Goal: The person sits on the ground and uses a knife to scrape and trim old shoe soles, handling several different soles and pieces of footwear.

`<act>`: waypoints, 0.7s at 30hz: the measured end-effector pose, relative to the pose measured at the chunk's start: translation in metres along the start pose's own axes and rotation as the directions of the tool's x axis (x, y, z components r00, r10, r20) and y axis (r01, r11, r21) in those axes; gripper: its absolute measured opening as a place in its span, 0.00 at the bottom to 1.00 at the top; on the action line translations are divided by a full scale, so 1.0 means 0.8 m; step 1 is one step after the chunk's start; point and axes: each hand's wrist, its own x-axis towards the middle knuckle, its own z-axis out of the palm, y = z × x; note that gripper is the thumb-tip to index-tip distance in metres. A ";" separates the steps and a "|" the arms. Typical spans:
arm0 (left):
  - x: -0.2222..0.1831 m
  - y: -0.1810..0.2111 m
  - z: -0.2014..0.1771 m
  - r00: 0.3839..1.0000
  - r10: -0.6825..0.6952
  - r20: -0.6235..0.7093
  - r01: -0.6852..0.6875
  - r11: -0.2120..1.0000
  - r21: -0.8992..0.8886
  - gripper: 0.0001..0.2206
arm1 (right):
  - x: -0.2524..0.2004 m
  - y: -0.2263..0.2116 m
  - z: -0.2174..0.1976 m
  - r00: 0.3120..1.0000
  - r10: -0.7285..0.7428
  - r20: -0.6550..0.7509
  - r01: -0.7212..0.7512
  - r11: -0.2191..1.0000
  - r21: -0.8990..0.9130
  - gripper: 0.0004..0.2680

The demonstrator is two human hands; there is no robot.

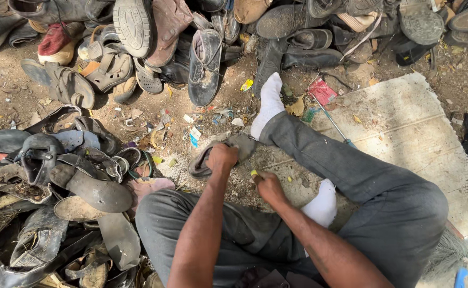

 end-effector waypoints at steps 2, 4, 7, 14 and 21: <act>-0.013 -0.013 -0.008 0.968 0.073 0.240 -0.080 0.997 0.021 0.16 | 0.028 0.038 -0.014 0.998 -0.061 0.001 0.061 0.996 -0.063 0.16; -0.033 -0.022 -0.012 0.977 0.089 0.194 -0.094 0.995 0.016 0.17 | 0.059 0.068 -0.018 0.947 -0.316 -0.059 0.300 0.935 -0.189 0.14; -0.060 -0.020 -0.012 0.993 0.094 0.068 -0.092 0.995 -0.030 0.17 | 0.071 0.066 -0.020 0.854 -0.514 -0.081 0.458 0.817 -0.352 0.14; -0.080 -0.025 -0.007 0.992 0.101 -0.071 -0.113 0.974 -0.198 0.12 | 0.002 -0.043 -0.027 0.996 -0.087 -0.032 0.065 0.904 -0.422 0.14; -0.062 -0.041 0.005 0.982 0.108 -0.154 -0.140 0.967 -0.215 0.13 | 0.076 -0.005 -0.004 0.801 -0.599 -0.008 0.536 0.722 -0.437 0.10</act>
